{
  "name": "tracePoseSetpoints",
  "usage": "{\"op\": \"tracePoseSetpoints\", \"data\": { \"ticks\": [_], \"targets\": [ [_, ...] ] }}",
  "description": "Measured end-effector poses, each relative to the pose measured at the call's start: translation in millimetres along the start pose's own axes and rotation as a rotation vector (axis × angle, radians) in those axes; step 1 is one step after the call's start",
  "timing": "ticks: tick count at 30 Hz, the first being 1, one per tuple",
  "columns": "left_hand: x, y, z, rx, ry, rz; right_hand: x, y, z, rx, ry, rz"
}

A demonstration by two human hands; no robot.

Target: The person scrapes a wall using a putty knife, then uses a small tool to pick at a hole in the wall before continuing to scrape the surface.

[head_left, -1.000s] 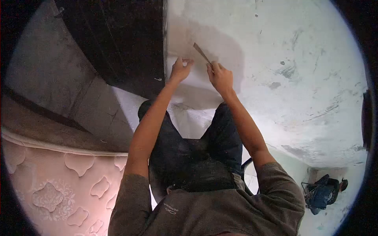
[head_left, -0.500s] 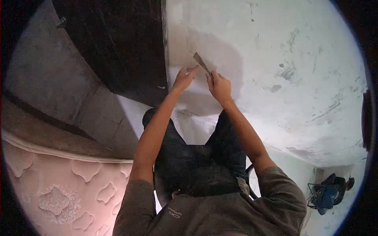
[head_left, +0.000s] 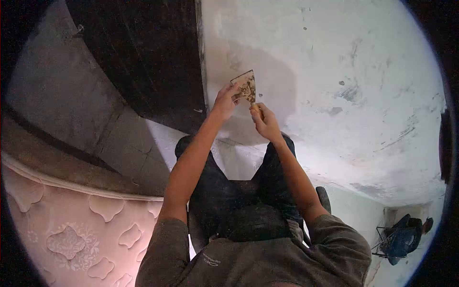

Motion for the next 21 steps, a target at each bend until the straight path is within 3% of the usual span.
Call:
{"op": "tracePoseSetpoints", "data": {
  "ticks": [4, 6, 9, 12, 16, 18, 19, 21],
  "targets": [
    [-7, -1, 0, -0.077, 0.030, 0.076, 12, 9, 17, -0.022, 0.213, -0.229],
    [-11, -4, -2, -0.075, 0.028, 0.084, 33, 16, 37, -0.110, 0.358, -0.484],
    [-19, -10, -11, -0.169, -0.066, 0.210, 46, 15, 68, -0.234, 0.514, -0.546],
    [-28, -8, -9, -0.202, -0.132, 0.224, 42, 14, 89, -0.060, 0.537, -0.679],
    [-44, -9, -16, -0.309, -0.240, 0.273, 49, 10, 94, -0.238, 0.559, -0.632],
    [-46, -10, -19, -0.344, -0.272, 0.279, 41, 8, 99, -0.022, 0.525, -0.707],
    [-48, -10, -20, -0.356, -0.287, 0.263, 43, 6, 96, -0.024, 0.523, -0.706],
    [-56, -8, -20, -0.372, -0.312, 0.248, 52, 5, 92, -0.256, 0.596, -0.638]
  ]
}}
Point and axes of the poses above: each hand's wrist, its own z-axis towards the middle knuckle, its own y-axis out of the back of the hand, x = y × z, the point moved 2 cm from there along z, towards the middle knuckle, and after that the axes turned 14 degrees about y, right-handed, at the moved point
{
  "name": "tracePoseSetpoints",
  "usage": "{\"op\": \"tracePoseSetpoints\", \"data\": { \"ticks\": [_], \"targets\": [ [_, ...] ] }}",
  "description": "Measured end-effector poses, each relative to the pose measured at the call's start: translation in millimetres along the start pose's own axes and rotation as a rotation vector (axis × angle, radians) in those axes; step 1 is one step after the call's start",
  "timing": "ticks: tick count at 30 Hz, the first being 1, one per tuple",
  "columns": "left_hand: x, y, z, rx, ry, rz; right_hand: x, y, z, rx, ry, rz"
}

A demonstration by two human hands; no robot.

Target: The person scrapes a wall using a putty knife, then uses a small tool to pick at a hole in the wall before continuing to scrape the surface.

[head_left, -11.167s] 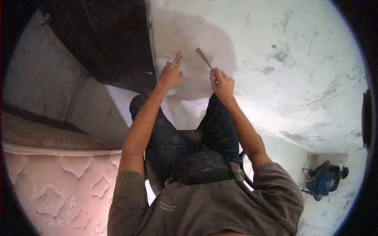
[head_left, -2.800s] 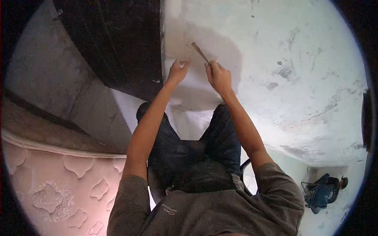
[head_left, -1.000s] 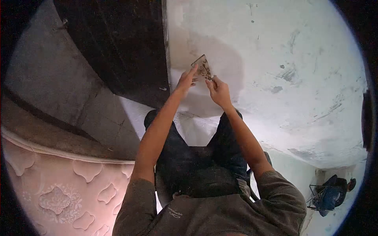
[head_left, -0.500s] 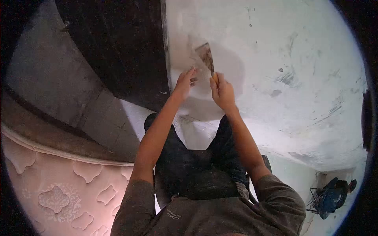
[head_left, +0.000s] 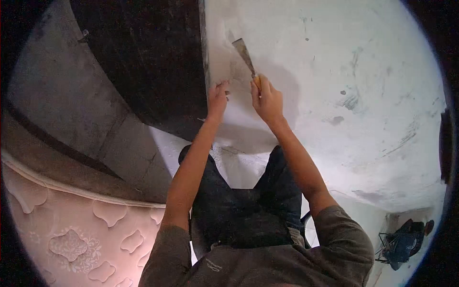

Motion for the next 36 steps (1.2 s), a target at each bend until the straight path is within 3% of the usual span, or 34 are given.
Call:
{"op": "tracePoseSetpoints", "data": {
  "ticks": [4, 9, 13, 16, 18, 21, 22, 24, 25, 27, 30, 31, 33, 34, 36],
  "targets": [
    [2, 2, -2, -0.011, -0.032, 0.011, -6, -6, -2, 0.168, -0.011, -0.062],
    [3, 4, -1, -0.059, -0.001, 0.031, 1, -2, 5, -0.035, 0.026, -0.072],
    [-2, 1, 0, -0.049, -0.051, 0.051, 2, 1, 11, 0.021, -0.014, 0.006],
    [-2, 0, -7, -0.058, -0.034, 0.051, 1, 5, 6, -0.062, -0.026, -0.050],
    [-4, 0, -6, -0.053, -0.048, 0.053, -3, -2, 8, 0.094, -0.005, -0.072],
    [0, 2, -3, -0.057, -0.031, 0.066, 3, 5, 9, -0.073, 0.008, -0.042],
    [0, 2, -4, -0.049, -0.060, 0.054, 0, 5, 5, -0.066, 0.005, -0.043],
    [-2, 0, -6, -0.033, -0.097, 0.052, -5, -1, 8, 0.160, 0.001, -0.104],
    [-4, 0, -6, -0.043, -0.080, 0.058, -2, 0, 10, 0.151, 0.002, -0.103],
    [-4, 1, -4, -0.062, -0.058, 0.050, 4, 10, 10, -0.068, -0.016, -0.018],
    [-1, 1, -2, -0.026, -0.131, 0.070, -10, 0, 6, 0.139, 0.003, -0.079],
    [0, 2, -1, -0.045, -0.082, 0.080, -7, 0, 7, 0.131, 0.001, -0.080],
    [-2, 2, 1, -0.075, -0.037, 0.077, 0, 8, 7, -0.124, -0.016, -0.035],
    [-1, 2, -1, -0.073, -0.052, 0.056, -2, 8, 5, -0.115, -0.017, -0.033],
    [-2, -1, -4, -0.064, -0.073, 0.044, -7, 4, 7, 0.121, -0.007, -0.042]
  ]
}}
Point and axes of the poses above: each hand's wrist, its own z-axis towards the middle knuckle, its own y-axis out of the back of the hand, x = y × z, the point moved 2 cm from there along z, towards the middle knuckle, and after that the axes turned 14 degrees about y, right-handed, at the moved point
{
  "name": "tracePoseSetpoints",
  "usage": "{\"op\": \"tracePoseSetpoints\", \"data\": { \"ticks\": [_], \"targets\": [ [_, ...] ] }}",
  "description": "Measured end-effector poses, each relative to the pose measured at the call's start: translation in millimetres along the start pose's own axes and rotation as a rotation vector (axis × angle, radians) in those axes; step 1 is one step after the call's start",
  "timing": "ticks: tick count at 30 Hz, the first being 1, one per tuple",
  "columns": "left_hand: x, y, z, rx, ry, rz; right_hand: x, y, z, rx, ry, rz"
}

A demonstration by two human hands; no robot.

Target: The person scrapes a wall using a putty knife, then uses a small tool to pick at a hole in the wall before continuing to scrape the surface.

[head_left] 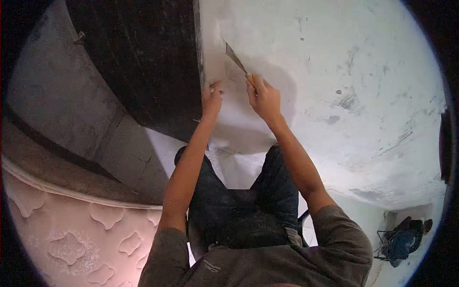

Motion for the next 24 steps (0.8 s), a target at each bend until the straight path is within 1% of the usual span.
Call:
{"op": "tracePoseSetpoints", "data": {
  "ticks": [1, 3, 4, 5, 6, 7, 8, 9, 10, 12, 13, 15, 16, 18, 19, 21, 22, 24],
  "targets": [
    [-1, -1, -4, 0.005, 0.023, -0.002, 3, 2, 0, -0.009, -0.003, -0.001],
    [-3, 0, 1, -0.002, 0.037, -0.016, 10, 11, 0, -0.226, -0.002, 0.031],
    [1, 1, 4, 0.014, 0.000, -0.026, 8, 10, -2, -0.217, -0.003, 0.034],
    [5, 1, 6, 0.036, -0.041, -0.034, 4, 6, -3, -0.131, 0.012, 0.036],
    [4, 0, 2, 0.040, -0.041, -0.031, 3, 5, -1, -0.051, 0.026, 0.035],
    [2, -1, -1, 0.015, 0.009, -0.002, 5, 5, -2, -0.059, 0.022, 0.032],
    [-2, -1, -1, -0.016, 0.054, 0.021, 7, 6, -1, -0.152, -0.019, 0.073],
    [-4, -1, 1, -0.019, 0.053, 0.015, 8, 8, -2, -0.233, -0.060, 0.115],
    [-3, -1, 0, 0.004, 0.031, -0.004, 4, 7, -4, -0.223, -0.062, 0.116],
    [0, -3, -2, 0.035, 0.007, -0.014, -3, 1, 1, -0.003, -0.015, 0.059],
    [2, -2, -2, 0.031, 0.008, -0.005, 0, 2, 1, -0.011, -0.019, 0.058],
    [-1, -1, 2, 0.017, 0.003, -0.010, 4, 7, 2, -0.238, -0.046, 0.117],
    [-1, -1, 0, 0.022, -0.009, -0.013, 1, 5, -1, -0.229, -0.048, 0.118],
    [1, -3, -3, 0.035, -0.023, -0.010, -6, -3, 1, 0.001, 0.039, 0.058],
    [3, -3, -3, 0.021, -0.004, 0.016, -3, -2, -1, -0.006, 0.034, 0.056],
    [-2, -2, 4, -0.002, 0.003, 0.031, 4, 2, -1, -0.203, -0.021, 0.086],
    [-1, -1, 4, 0.004, -0.003, 0.031, 1, 1, -3, -0.193, -0.020, 0.088],
    [4, -1, 2, 0.015, -0.004, 0.037, -3, -3, -2, 0.046, 0.001, 0.047]
  ]
}}
Point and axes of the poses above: each hand's wrist, its own z-axis towards the middle knuckle, its own y-axis out of the back of the hand, x = y × z, the point moved 2 cm from there along z, towards the middle knuckle, and after that the axes turned 14 degrees about y, right-handed, at the moved point
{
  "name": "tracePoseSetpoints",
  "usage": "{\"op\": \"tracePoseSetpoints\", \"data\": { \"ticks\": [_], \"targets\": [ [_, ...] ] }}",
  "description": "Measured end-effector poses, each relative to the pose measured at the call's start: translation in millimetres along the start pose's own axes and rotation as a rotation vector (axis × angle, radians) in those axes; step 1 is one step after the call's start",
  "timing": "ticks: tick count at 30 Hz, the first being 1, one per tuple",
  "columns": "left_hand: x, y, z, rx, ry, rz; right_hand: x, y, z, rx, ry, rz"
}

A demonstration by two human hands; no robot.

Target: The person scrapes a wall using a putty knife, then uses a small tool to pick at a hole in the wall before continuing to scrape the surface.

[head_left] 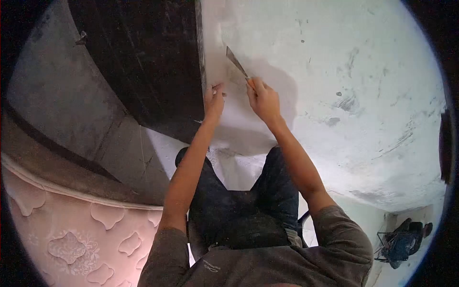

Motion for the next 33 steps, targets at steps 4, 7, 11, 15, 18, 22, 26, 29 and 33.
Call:
{"op": "tracePoseSetpoints", "data": {
  "ticks": [4, 7, 11, 15, 18, 22, 26, 29, 33],
  "targets": [
    [-1, 2, 3, 0.013, -0.001, -0.046, 6, 8, -4, -0.201, -0.052, 0.050],
    [4, 0, 0, 0.016, 0.004, -0.048, 5, 8, -4, -0.026, 0.005, -0.005],
    [-3, 0, -2, -0.001, -0.037, 0.007, 4, 10, -1, -0.134, -0.041, 0.085],
    [-3, 0, 2, -0.007, -0.032, -0.002, 7, 8, -9, -0.210, -0.027, 0.109],
    [2, -2, -3, 0.008, -0.016, 0.014, -1, 3, -9, -0.131, 0.020, 0.060],
    [-6, -2, 2, -0.007, -0.032, -0.005, 2, 5, -9, -0.231, -0.017, 0.126],
    [-1, -1, 0, 0.015, -0.050, 0.007, -1, 5, -17, -0.100, -0.066, 0.099],
    [-9, -4, -4, -0.008, -0.019, 0.002, 0, 2, -7, -0.173, -0.050, 0.128],
    [-9, -4, -6, 0.012, -0.032, 0.001, 0, 0, -12, 0.032, -0.033, 0.069]
  ]
}}
Point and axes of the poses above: each hand's wrist, its own z-axis towards the middle knuckle, its own y-axis out of the back of the hand, x = y × z, the point moved 2 cm from there along z, towards the middle knuckle, and after that the axes turned 14 degrees about y, right-handed, at the moved point
